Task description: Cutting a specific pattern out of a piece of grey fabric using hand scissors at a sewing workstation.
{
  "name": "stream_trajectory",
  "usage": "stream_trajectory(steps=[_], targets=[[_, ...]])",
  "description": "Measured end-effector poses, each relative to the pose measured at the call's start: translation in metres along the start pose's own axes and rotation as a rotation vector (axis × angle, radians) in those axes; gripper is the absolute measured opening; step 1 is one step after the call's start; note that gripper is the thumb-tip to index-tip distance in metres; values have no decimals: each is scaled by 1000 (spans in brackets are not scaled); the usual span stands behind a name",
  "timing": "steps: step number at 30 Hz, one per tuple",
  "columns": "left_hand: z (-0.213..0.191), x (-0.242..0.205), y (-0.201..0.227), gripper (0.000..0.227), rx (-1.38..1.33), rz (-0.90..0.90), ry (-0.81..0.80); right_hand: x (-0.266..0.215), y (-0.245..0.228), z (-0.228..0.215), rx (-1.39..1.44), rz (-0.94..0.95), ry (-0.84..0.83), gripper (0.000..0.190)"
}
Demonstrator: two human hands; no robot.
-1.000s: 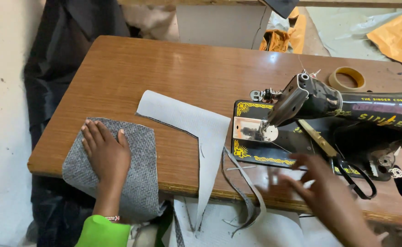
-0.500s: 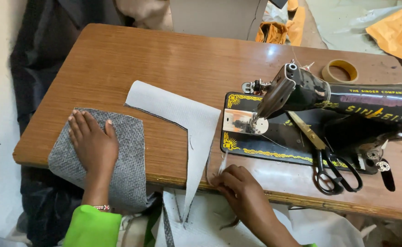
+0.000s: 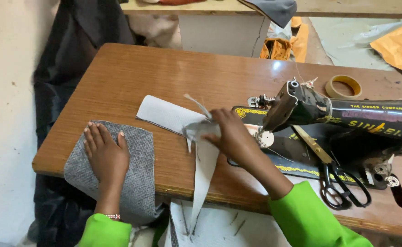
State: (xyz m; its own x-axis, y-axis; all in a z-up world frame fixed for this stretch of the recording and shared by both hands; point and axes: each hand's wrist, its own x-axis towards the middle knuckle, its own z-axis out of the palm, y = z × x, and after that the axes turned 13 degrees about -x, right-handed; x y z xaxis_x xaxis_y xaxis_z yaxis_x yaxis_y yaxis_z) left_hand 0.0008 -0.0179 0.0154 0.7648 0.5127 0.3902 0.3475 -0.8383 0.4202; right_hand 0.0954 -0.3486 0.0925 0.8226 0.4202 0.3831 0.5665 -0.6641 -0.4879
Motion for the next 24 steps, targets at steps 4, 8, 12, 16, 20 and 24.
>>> stream_trajectory(steps=[4,8,12,16,20,24], targets=[[-1,1,2,69,40,-13,-6,-17,-1,40,-387,-137,-303,120],[3,-1,-4,69,42,37,55,-18,-7,49,-380,-178,-355,68],[6,0,-7,67,47,104,117,-39,-33,44,-310,-292,-240,28],[6,6,-17,78,-79,38,-40,-34,-79,-35,331,-481,-802,34],[6,3,-16,75,-35,94,18,9,-89,-137,479,-572,-946,42],[27,3,-45,75,-101,203,103,65,70,-256,-5,269,-483,48]])
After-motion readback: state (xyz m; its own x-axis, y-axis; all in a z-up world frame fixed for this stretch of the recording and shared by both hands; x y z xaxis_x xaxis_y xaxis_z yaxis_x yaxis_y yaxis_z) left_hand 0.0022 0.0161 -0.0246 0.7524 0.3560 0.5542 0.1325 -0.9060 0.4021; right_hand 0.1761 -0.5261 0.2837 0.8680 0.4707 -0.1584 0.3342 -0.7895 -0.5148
